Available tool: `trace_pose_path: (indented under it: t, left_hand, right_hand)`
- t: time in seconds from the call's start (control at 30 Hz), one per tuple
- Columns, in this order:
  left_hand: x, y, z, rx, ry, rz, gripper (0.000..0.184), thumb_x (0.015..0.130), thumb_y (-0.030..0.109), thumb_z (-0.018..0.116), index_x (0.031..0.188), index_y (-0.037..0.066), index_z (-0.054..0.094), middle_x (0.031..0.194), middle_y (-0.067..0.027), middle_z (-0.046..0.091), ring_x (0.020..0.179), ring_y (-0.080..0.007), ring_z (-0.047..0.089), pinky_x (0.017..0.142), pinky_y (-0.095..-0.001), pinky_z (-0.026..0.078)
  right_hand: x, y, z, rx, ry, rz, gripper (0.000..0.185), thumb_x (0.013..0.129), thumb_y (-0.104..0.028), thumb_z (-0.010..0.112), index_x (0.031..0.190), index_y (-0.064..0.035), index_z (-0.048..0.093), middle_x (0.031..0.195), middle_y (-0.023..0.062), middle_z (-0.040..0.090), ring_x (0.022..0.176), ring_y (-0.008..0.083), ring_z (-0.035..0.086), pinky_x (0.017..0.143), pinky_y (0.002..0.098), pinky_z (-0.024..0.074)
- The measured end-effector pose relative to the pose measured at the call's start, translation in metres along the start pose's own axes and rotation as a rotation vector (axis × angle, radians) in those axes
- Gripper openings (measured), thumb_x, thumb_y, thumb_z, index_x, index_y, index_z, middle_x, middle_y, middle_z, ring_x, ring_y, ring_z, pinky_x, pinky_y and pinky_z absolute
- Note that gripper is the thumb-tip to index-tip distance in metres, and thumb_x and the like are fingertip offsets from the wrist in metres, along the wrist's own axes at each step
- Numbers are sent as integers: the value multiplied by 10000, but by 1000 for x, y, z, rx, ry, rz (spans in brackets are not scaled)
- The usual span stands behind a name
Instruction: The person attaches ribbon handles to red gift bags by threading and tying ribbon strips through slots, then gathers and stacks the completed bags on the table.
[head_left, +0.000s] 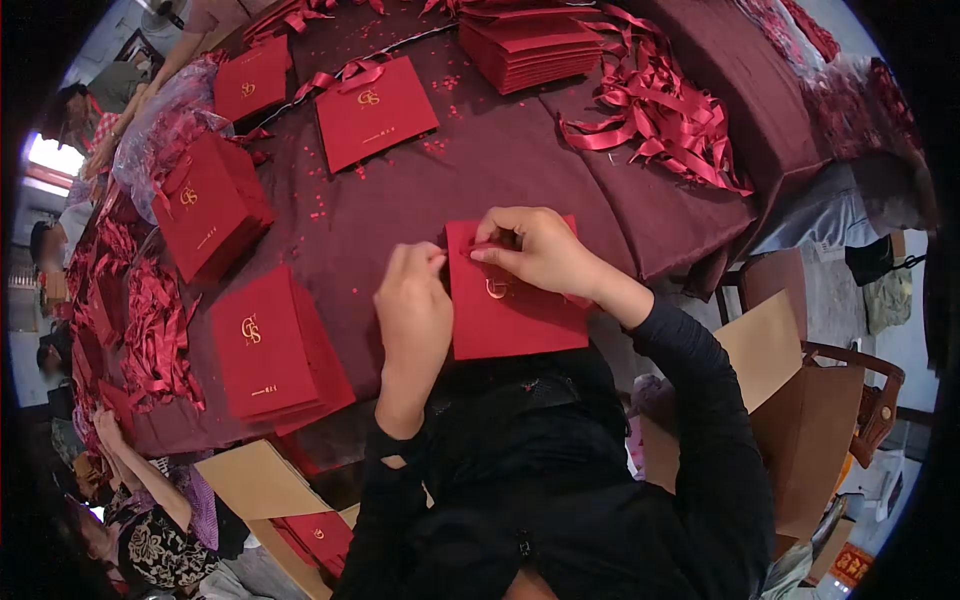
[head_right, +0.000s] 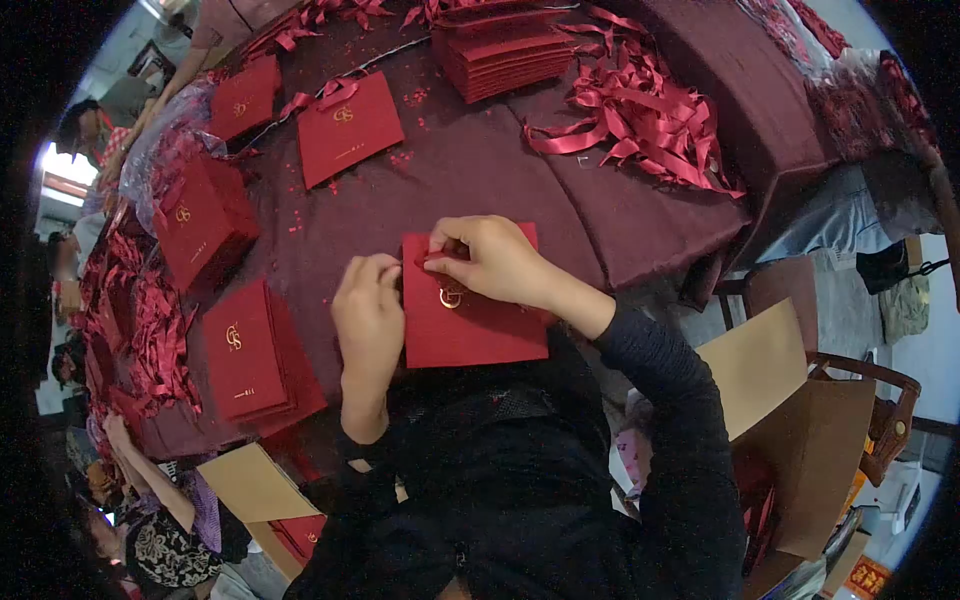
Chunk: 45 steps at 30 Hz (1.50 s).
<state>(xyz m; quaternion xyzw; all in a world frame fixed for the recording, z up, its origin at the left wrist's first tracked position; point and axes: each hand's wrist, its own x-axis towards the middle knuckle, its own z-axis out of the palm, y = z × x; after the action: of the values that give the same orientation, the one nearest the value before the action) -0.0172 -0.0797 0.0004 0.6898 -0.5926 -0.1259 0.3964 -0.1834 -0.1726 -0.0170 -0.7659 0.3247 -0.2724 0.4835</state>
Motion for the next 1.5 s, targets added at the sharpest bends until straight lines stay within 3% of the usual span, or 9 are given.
trace_pose_path:
  t: [0.2, 0.4, 0.47, 0.6, 0.77, 0.9, 1.1, 1.33, 1.5]
  left_hand:
    - [2, -21, -12, 197, 199, -132, 81, 910, 60, 566, 940, 2, 613, 858, -155, 583, 739, -346, 616, 622, -425, 483]
    - [6, -32, -13, 310, 339, -97, 91, 916, 42, 577, 909, -25, 638, 812, -115, 605, 554, -192, 619, 548, -313, 505]
    - [4, -30, -18, 156, 247, -307, 125, 896, 39, 580, 1006, -2, 624, 931, -161, 591, 780, -356, 597, 676, -407, 478]
    - [-11, 9, -12, 128, 500, -46, 354, 893, 23, 574, 1247, 10, 563, 1211, -198, 530, 965, -370, 576, 765, -387, 480]
    - [-72, 30, -1, 484, -103, 74, 488, 839, 305, 708, 1210, 16, 576, 1063, -135, 547, 909, -318, 537, 777, -415, 438]
    - [-59, 19, 1, 404, 10, 29, 548, 824, 324, 709, 1234, -3, 551, 1066, -145, 533, 919, -324, 527, 790, -410, 438]
    - [-42, 14, -6, 371, 10, 4, 426, 798, 226, 734, 1112, -12, 573, 984, -140, 518, 897, -327, 509, 791, -419, 430]
    - [-39, 7, -3, 205, -52, -100, 288, 799, 202, 746, 869, -21, 578, 758, -140, 550, 708, -307, 550, 659, -404, 455]
    - [-41, 2, -11, -125, -93, -351, 198, 844, 109, 700, 921, -45, 603, 688, -134, 583, 563, -218, 548, 557, -335, 450]
  right_hand:
    - [0, -2, -4, -41, -47, -84, 109, 840, -79, 720, 824, -3, 642, 749, 76, 641, 677, 107, 586, 620, 267, 458]
    - [-3, 2, -1, -160, 39, -214, 160, 789, -182, 739, 781, -60, 635, 760, 106, 643, 762, 292, 624, 662, 384, 476]
    - [-3, 0, 0, -186, 34, -224, 152, 784, -170, 734, 774, -61, 628, 767, 100, 639, 773, 287, 622, 663, 381, 476]
    - [-3, -2, 3, -249, 54, -227, 143, 783, -160, 727, 777, -57, 627, 762, 103, 638, 761, 292, 617, 662, 387, 475]
    - [-3, -5, 0, -233, 22, -179, 140, 786, -141, 714, 873, -41, 668, 782, 122, 647, 766, 309, 619, 680, 398, 481]
    - [-19, -20, -17, -115, -126, -98, 321, 825, -110, 681, 1124, -1, 645, 840, 166, 685, 800, 290, 659, 738, 369, 504]
    - [-87, -56, -49, 270, -361, 569, 151, 932, -112, 620, 928, 37, 638, 781, 63, 709, 740, 62, 633, 650, 245, 473]
    - [-91, -43, -35, 585, -776, 229, 137, 883, -107, 690, 879, 29, 686, 927, 42, 689, 803, 63, 575, 703, 231, 437]
    - [-68, -55, -15, 975, -431, 415, 125, 943, -152, 624, 951, -30, 648, 802, 56, 679, 587, 71, 570, 517, 201, 431]
